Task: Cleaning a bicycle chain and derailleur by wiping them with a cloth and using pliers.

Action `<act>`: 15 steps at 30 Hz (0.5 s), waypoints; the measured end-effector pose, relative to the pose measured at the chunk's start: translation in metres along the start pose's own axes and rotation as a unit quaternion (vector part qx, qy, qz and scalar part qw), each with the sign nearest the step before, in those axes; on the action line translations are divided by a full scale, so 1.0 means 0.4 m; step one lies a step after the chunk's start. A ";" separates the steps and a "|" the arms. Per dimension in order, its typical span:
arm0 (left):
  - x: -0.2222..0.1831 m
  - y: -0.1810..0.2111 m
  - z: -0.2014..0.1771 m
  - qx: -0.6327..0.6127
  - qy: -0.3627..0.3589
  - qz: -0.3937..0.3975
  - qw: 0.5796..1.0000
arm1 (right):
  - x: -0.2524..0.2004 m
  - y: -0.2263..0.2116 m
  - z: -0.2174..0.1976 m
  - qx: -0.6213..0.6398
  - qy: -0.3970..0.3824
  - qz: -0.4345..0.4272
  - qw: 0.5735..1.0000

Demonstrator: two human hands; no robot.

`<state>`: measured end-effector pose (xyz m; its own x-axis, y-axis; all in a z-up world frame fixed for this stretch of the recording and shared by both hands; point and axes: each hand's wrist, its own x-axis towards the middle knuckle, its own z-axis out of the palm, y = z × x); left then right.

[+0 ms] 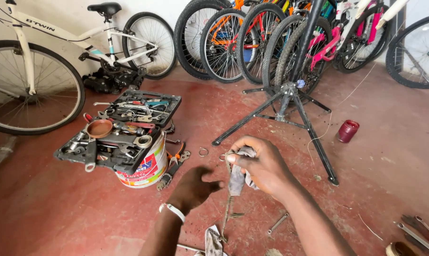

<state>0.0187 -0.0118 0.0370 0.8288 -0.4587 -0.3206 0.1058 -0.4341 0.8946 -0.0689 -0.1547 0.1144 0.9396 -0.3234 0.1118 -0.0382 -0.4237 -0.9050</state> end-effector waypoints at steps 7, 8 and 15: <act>-0.038 0.064 0.026 -0.217 -0.087 0.307 0.922 | -0.026 -0.080 -0.007 0.138 0.002 0.006 0.990; -0.047 0.075 0.030 -0.218 -0.088 0.311 0.921 | -0.028 -0.091 -0.012 0.137 0.004 0.003 0.991; -0.095 0.085 0.050 -0.259 0.049 0.186 0.947 | -0.029 -0.060 0.004 0.305 0.182 0.146 0.923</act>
<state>-0.0201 -0.0247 0.0731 0.9057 -0.4206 0.0535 0.0314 0.1924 0.9808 -0.0783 -0.1393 0.1342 0.7382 -0.6591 -0.1442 0.0305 0.2461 -0.9688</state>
